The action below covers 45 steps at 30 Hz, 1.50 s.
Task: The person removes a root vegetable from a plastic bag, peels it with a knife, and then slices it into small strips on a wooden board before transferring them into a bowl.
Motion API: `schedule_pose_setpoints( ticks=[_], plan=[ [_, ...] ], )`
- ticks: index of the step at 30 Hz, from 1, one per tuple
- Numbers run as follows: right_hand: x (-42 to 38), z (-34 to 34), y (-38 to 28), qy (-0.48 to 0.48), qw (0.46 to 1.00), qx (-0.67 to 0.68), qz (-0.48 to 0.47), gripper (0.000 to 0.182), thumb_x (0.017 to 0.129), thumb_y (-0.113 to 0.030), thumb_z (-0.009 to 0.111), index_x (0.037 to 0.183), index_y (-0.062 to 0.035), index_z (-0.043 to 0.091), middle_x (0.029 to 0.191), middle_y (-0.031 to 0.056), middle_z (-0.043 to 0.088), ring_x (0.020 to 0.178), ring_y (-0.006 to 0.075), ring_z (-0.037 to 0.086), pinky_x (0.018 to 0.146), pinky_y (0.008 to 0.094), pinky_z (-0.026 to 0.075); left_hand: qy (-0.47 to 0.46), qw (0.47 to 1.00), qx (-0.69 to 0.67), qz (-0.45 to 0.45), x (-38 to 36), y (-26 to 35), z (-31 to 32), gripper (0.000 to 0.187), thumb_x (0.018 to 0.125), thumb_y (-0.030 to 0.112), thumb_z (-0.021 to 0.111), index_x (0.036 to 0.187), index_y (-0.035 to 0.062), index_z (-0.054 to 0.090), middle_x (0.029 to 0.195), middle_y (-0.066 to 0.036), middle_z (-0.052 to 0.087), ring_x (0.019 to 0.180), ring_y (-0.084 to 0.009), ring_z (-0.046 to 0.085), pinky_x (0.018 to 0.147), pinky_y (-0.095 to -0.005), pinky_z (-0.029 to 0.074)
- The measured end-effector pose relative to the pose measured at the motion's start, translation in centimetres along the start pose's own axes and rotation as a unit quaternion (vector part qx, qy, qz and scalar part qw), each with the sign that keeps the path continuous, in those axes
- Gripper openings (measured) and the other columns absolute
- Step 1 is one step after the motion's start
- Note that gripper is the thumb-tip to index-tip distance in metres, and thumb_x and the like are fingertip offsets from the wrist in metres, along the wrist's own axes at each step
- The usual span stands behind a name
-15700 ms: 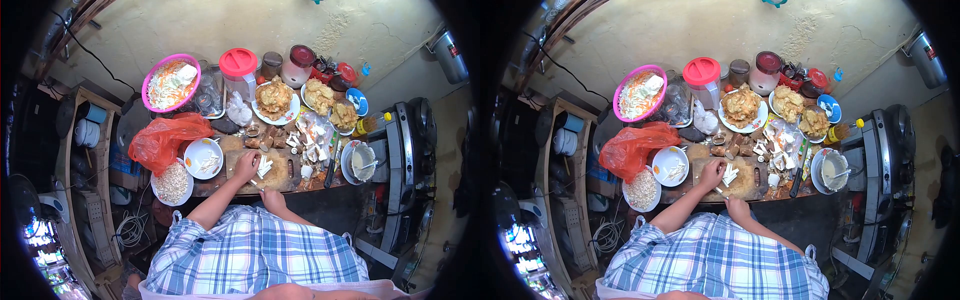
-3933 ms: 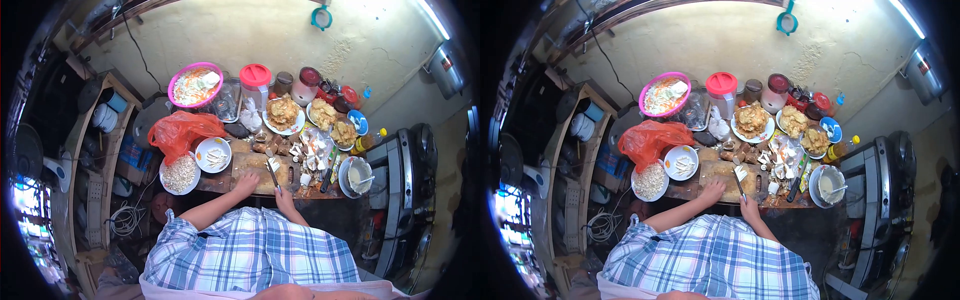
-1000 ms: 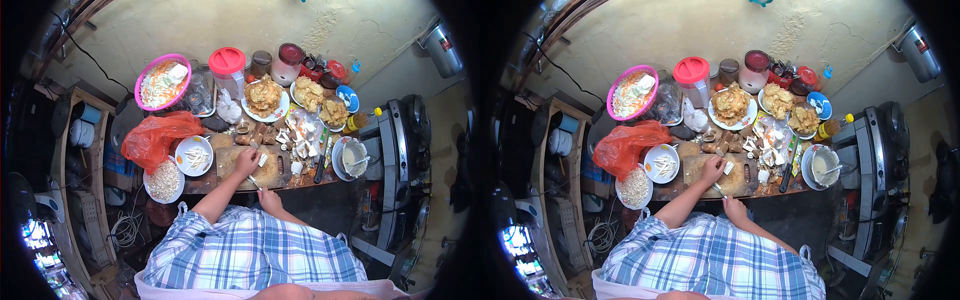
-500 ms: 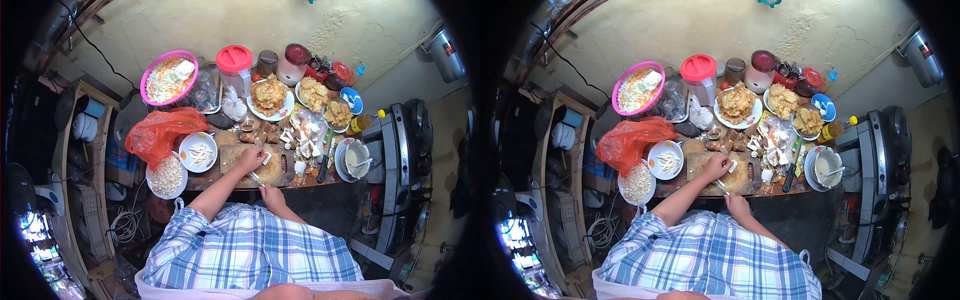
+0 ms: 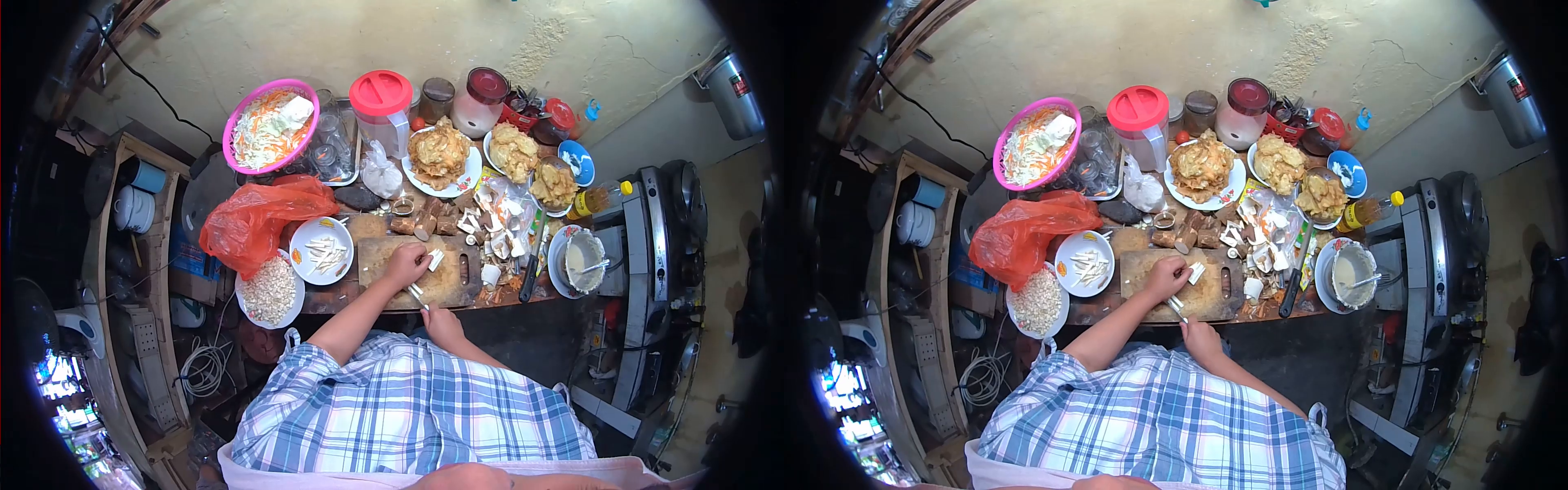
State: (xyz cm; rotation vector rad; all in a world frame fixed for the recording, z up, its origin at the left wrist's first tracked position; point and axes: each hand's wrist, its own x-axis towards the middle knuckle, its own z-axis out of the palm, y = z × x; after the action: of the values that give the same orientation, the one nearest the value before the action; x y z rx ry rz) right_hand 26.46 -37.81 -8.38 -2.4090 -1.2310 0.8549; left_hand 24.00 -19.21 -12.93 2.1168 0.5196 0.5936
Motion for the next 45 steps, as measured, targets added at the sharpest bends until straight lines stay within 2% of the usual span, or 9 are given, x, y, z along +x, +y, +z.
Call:
schedule_pose_setpoints(
  ticks=[9,12,14,18,20,24,27,33,45],
  plan=[
    [0.2,1.4,0.1,-0.016,0.999,-0.044,-0.006,0.029,0.091,-0.030,0.052,0.090,-0.0011,0.050,0.065,0.0244,0.061,0.062,0.0427,0.062,0.056,0.0523,0.050,0.019,0.996,0.035,0.081,-1.2,-0.7,-0.3,0.020,0.077,0.017,0.066,0.068,0.0021,0.056,0.064,-0.011,0.053,0.060,-0.0282,0.053,0.058,-0.0387,0.041],
    [0.4,0.4,0.3,0.000,1.000,-0.009,-0.011,0.029,0.091,-0.029,0.051,0.086,-0.0007,0.053,0.069,0.0248,0.062,0.067,0.0432,0.062,0.059,0.0523,0.049,-0.029,0.999,-0.017,-0.026,-0.4,-0.5,-1.0,0.016,0.078,0.012,0.065,0.070,0.0014,0.056,0.064,-0.009,0.052,0.058,-0.0222,0.051,0.055,-0.0333,0.040],
    [0.8,0.3,1.2,0.017,0.996,0.086,-0.023,0.033,0.093,-0.030,0.049,0.080,-0.0004,0.054,0.070,0.0248,0.062,0.062,0.0411,0.062,0.056,0.0504,0.048,0.058,0.983,-0.146,-0.100,0.1,0.2,-1.7,0.014,0.079,0.009,0.063,0.072,-0.0002,0.055,0.066,-0.007,0.051,0.058,-0.0183,0.049,0.053,-0.0290,0.040],
    [1.1,-1.7,2.8,-0.005,0.979,0.202,-0.019,0.039,0.094,-0.031,0.047,0.084,0.0044,0.060,0.073,0.0266,0.061,0.072,0.0418,0.061,0.068,0.0459,0.047,0.079,0.996,-0.050,-0.011,-2.2,0.6,-4.6,0.016,0.070,0.002,0.058,0.085,-0.0010,0.055,0.077,-0.014,0.053,0.066,-0.0281,0.053,0.060,-0.0354,0.044],
    [1.3,-2.1,4.1,-0.074,0.959,0.257,0.096,0.039,0.093,-0.032,0.047,0.084,0.0046,0.058,0.070,0.0246,0.060,0.069,0.0406,0.060,0.065,0.0441,0.046,0.011,0.997,0.062,0.039,-3.6,1.0,-5.1,0.028,0.064,0.003,0.057,0.092,-0.0004,0.054,0.088,-0.016,0.056,0.085,-0.0319,0.056,0.074,-0.0401,0.046],
    [1.0,-2.6,4.5,0.029,0.983,0.184,-0.009,0.037,0.094,-0.033,0.048,0.083,0.0007,0.056,0.064,0.0191,0.058,0.057,0.0302,0.059,0.058,0.0456,0.046,-0.149,0.971,0.105,0.154,-4.6,2.0,-4.8,0.037,0.063,0.006,0.058,0.100,0.0034,0.055,0.107,-0.014,0.058,0.109,-0.0317,0.052,0.091,-0.0434,0.042],
    [0.5,-4.1,2.9,0.089,0.995,0.052,0.004,0.034,0.092,-0.033,0.050,0.084,-0.0010,0.058,0.069,0.0225,0.061,0.063,0.0392,0.061,0.061,0.0494,0.047,-0.233,0.941,0.137,0.201,-5.7,1.0,-4.1,0.034,0.075,0.010,0.056,0.108,0.0061,0.058,0.107,-0.010,0.059,0.112,-0.0265,0.051,0.093,-0.0394,0.040],
    [0.3,-5.9,0.5,0.095,0.995,-0.005,0.023,0.032,0.088,-0.033,0.055,0.081,-0.0015,0.058,0.068,0.0224,0.062,0.067,0.0425,0.061,0.062,0.0509,0.047,-0.225,0.912,0.312,0.144,-7.4,1.1,-3.0,0.019,0.080,0.013,0.048,0.093,0.0034,0.058,0.093,-0.010,0.057,0.096,-0.0266,0.053,0.082,-0.0370,0.045],
    [2.5,-6.8,-3.0,0.115,0.992,-0.004,-0.048,0.028,0.086,-0.030,0.059,0.086,-0.0019,0.060,0.069,0.0208,0.062,0.067,0.0404,0.062,0.060,0.0493,0.047,-0.176,0.933,0.305,0.073,-8.2,1.5,-3.7,0.010,0.078,0.010,0.050,0.084,0.0034,0.056,0.088,-0.012,0.057,0.087,-0.0277,0.055,0.073,-0.0380,0.048]
  ],
)
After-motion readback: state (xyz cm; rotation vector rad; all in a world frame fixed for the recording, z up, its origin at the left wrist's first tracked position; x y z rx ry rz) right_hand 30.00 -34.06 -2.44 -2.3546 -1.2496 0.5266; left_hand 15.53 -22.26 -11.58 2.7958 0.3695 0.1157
